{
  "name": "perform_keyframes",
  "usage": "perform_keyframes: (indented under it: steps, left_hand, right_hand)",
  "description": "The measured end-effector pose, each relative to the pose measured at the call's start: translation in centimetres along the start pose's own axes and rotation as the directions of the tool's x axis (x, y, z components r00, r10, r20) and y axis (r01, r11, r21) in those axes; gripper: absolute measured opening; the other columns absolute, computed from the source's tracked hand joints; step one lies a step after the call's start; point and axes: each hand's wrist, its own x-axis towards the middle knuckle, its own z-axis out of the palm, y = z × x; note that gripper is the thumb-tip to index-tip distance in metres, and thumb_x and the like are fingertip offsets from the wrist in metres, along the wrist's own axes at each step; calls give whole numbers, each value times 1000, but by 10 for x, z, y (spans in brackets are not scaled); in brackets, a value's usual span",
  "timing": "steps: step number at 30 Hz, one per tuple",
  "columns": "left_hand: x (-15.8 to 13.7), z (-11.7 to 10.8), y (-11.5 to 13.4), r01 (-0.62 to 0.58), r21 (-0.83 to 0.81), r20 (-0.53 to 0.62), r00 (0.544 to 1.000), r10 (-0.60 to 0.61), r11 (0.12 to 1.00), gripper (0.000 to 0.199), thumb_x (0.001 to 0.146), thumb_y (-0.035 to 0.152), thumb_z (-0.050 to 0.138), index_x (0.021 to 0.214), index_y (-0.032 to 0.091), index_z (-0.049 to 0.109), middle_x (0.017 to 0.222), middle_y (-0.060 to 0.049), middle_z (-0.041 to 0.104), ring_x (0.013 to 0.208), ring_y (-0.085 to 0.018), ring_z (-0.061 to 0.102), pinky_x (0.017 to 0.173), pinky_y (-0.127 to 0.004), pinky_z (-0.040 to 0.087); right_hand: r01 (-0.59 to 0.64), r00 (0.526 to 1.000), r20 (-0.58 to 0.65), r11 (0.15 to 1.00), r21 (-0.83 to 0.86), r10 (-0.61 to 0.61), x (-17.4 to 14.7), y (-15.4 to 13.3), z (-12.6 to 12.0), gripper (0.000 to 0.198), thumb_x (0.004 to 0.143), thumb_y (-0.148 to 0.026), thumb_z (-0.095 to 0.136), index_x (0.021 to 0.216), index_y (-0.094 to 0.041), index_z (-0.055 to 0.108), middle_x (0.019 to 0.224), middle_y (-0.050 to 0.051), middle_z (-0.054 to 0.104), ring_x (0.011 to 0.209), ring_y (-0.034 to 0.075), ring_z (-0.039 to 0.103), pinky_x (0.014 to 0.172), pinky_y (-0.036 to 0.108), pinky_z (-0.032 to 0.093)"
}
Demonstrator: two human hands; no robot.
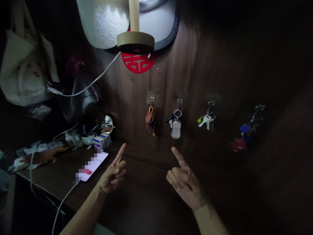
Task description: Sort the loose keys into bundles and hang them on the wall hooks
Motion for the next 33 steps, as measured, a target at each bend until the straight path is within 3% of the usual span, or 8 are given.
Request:
perform_keyframes:
  steps: [5,9,14,18,21,27,33]
  left_hand:
    - [13,8,-14,-26,13,-5,1000,26,1000,91,62,15,72,136,40,26,56,10,22,42,-3,7,30,-7,13]
    - [24,14,-21,41,113,-31,999,-38,993,75,64,20,72,130,32,40,59,10,22,43,-3,10,31,-10,10]
    - [35,20,-25,78,299,-106,993,-48,951,53,66,22,71,115,27,51,59,10,24,43,-3,16,34,-12,11]
    - [41,19,-27,90,420,-125,991,-41,903,27,66,26,71,87,20,54,54,11,27,41,-2,16,35,-14,13]
    - [44,15,-30,94,554,-130,991,-25,827,27,66,31,72,72,17,49,49,12,31,40,-2,20,37,-16,15]
    - [42,-2,-24,118,704,-106,992,-62,700,30,65,31,72,67,15,47,53,9,38,48,-3,29,45,-18,20]
    - [38,-17,1,105,744,-59,994,-93,660,15,69,23,68,71,13,57,51,9,35,47,-3,27,44,-18,20]
  right_hand:
    - [-33,996,86,999,26,31,5,-12,-15,62,68,-34,68,127,-31,47,40,-11,10,42,9,11,46,28,17]
    - [-68,993,99,998,-6,69,14,-12,-24,40,70,-32,67,110,-28,60,41,-10,14,44,10,13,46,27,18]
    - [-120,989,87,993,-20,121,23,-2,-33,24,72,-28,66,95,-22,62,45,-9,22,47,9,14,47,26,20]
    - [-120,990,78,993,4,119,27,4,-33,10,72,-24,65,77,-22,57,47,-8,23,48,9,15,48,24,20]
    - [-126,990,62,992,-23,127,28,8,-31,15,72,-23,66,70,-21,51,47,-8,25,48,9,16,48,24,20]
    - [-184,982,-1,971,-151,186,24,24,-22,21,72,-29,68,70,-20,49,48,-8,30,49,8,20,49,24,20]
    - [-172,985,-28,970,-170,170,19,33,0,16,74,-29,67,72,-21,53,45,-8,27,49,8,20,51,25,21]
